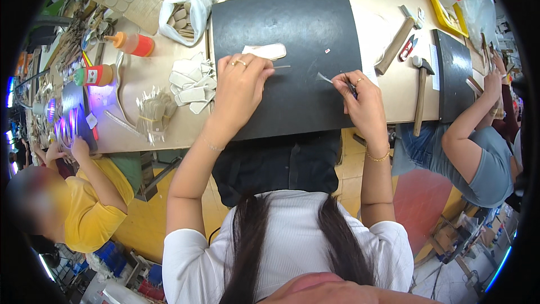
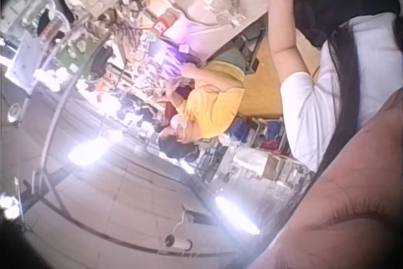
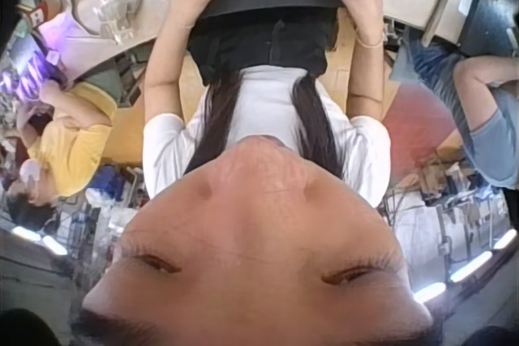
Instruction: The person repeatedly picks up small white fabric pieces and sews them by hand using a needle and thread. They pull the thread through each piece, tie off the thread, and place the finished pieces on the table. The task continues throughout the clip with consistent hand motions.
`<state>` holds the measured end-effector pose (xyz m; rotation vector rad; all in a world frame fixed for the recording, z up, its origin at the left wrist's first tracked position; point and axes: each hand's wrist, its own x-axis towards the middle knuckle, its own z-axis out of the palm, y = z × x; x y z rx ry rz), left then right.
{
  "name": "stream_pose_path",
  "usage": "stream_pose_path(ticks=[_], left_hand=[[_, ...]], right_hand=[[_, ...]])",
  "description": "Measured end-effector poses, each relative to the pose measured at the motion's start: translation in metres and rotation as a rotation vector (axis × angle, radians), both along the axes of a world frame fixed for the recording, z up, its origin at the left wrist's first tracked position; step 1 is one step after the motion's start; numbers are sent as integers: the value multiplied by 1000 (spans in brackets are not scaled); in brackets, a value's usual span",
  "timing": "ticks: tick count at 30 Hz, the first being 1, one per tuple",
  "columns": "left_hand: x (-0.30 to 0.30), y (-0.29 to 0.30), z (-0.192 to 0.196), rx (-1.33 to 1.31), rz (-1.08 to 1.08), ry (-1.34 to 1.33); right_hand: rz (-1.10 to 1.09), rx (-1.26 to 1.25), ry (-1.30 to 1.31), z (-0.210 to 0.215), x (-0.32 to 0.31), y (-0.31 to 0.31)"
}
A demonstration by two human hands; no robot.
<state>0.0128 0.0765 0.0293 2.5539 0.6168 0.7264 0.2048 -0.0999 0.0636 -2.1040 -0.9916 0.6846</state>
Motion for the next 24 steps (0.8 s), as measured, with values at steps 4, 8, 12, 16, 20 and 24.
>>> stream_pose_path(ticks=[4,8,12,16,20,24], left_hand=[[-22,-28,-1,-196,-130,80],[-34,-60,-18,25,-42,78],[-60,-85,-23,46,-23,166],[-70,-94,-28,124,-23,231],[-70,-95,-30,154,-20,270],[-72,-94,-28,130,7,278]], right_hand=[[18,-18,74,-1,-3,1],[119,-47,200,-13,-18,9],[203,-79,276,-24,-36,20],[280,-105,217,-31,-53,37],[344,-98,96,-32,-62,51],[399,-133,18,-31,-63,59]])
